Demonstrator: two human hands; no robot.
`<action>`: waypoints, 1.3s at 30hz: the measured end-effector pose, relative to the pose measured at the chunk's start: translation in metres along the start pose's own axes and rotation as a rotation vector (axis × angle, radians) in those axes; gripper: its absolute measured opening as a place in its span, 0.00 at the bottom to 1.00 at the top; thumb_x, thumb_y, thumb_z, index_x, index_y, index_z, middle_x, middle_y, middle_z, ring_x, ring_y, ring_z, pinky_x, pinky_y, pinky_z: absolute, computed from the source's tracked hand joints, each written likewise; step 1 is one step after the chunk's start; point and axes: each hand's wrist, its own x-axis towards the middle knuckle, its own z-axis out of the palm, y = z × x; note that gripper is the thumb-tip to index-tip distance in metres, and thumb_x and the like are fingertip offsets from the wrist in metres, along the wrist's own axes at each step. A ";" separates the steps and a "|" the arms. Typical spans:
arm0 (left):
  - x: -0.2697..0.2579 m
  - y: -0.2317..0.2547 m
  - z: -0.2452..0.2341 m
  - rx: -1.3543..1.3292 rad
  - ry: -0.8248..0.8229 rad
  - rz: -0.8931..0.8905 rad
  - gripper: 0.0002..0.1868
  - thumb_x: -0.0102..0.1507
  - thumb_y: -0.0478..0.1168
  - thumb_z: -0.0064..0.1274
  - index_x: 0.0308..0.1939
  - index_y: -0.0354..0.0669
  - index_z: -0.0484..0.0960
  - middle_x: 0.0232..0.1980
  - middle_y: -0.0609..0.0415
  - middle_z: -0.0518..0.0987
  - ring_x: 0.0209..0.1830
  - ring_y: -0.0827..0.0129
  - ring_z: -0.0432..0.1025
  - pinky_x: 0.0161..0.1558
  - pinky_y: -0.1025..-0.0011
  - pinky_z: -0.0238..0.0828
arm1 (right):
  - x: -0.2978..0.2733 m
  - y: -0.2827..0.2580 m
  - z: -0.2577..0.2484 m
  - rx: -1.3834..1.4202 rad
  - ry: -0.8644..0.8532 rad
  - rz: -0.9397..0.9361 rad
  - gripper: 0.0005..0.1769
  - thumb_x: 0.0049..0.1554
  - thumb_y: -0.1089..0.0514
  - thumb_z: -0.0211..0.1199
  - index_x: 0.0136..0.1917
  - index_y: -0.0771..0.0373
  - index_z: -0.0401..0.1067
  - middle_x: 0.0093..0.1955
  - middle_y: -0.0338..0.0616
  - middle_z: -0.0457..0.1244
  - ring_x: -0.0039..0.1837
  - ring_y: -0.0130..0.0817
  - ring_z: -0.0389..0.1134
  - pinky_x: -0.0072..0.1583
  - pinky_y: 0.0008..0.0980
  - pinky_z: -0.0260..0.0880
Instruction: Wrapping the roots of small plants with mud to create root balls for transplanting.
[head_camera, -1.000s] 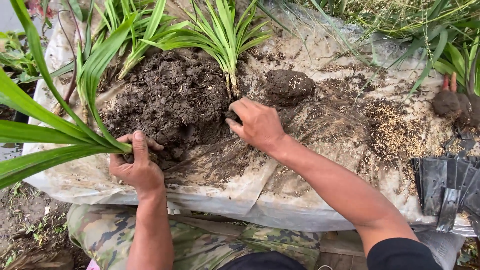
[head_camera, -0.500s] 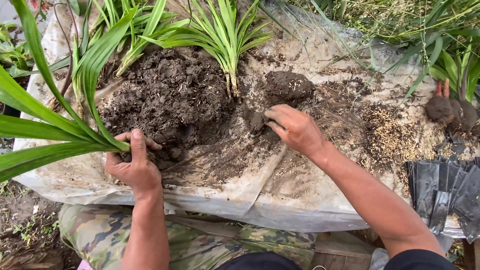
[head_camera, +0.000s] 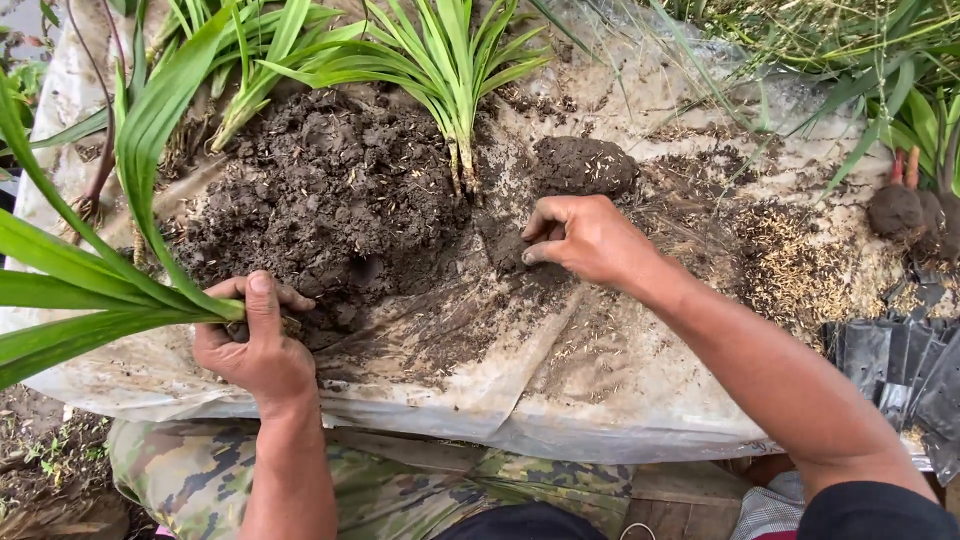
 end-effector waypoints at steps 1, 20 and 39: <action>0.001 -0.002 -0.003 0.000 -0.001 -0.006 0.08 0.79 0.23 0.56 0.45 0.30 0.75 0.28 0.39 0.73 0.23 0.55 0.75 0.34 0.58 0.82 | 0.004 0.002 0.000 0.000 -0.002 0.006 0.10 0.58 0.63 0.79 0.54 0.64 0.85 0.46 0.52 0.74 0.48 0.39 0.75 0.53 0.39 0.80; -0.007 0.004 -0.011 0.070 -0.044 -0.196 0.06 0.78 0.31 0.57 0.52 0.42 0.74 0.39 0.53 0.77 0.31 0.69 0.72 0.38 0.71 0.80 | 0.053 -0.020 0.017 -0.740 -0.110 -0.037 0.10 0.63 0.68 0.67 0.38 0.63 0.79 0.44 0.45 0.75 0.34 0.31 0.75 0.34 0.26 0.85; -0.001 0.008 -0.009 0.033 -0.110 -0.139 0.06 0.80 0.32 0.58 0.51 0.41 0.75 0.37 0.53 0.77 0.30 0.68 0.74 0.37 0.69 0.82 | -0.037 0.065 -0.018 -0.228 0.672 -0.010 0.49 0.64 0.40 0.69 0.88 0.58 0.54 0.92 0.61 0.46 0.77 0.50 0.66 0.76 0.53 0.68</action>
